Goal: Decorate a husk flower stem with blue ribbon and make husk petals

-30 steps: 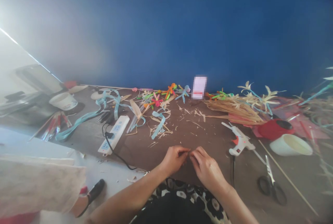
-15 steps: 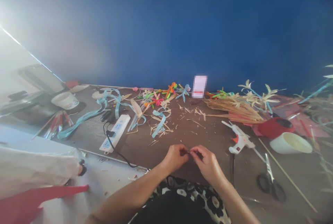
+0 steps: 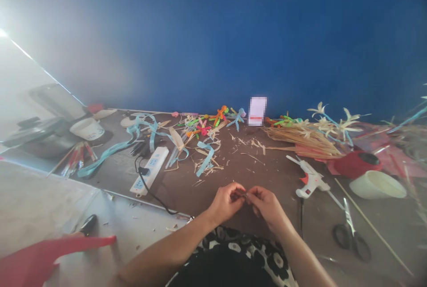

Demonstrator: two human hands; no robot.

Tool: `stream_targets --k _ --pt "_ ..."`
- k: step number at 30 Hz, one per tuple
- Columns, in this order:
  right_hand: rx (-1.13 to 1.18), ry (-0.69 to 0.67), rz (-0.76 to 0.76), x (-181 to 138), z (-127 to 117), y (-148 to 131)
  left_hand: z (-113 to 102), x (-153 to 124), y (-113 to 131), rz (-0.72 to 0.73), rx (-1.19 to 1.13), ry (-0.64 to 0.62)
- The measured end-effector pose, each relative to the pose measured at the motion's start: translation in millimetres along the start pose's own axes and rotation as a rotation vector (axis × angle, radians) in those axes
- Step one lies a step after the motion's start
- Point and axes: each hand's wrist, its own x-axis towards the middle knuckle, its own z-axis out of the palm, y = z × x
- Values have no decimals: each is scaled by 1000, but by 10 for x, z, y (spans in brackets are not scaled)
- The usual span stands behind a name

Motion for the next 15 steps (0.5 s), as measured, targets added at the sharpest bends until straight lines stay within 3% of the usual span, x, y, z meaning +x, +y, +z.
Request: stream_targets --k 7,15 --pt "-3 -67 97 -10 13 3 -13 -3 -42 -8 -5 2" --pt "102 -82 99 5 22 89 5 11 -120 -114 -286 -76"
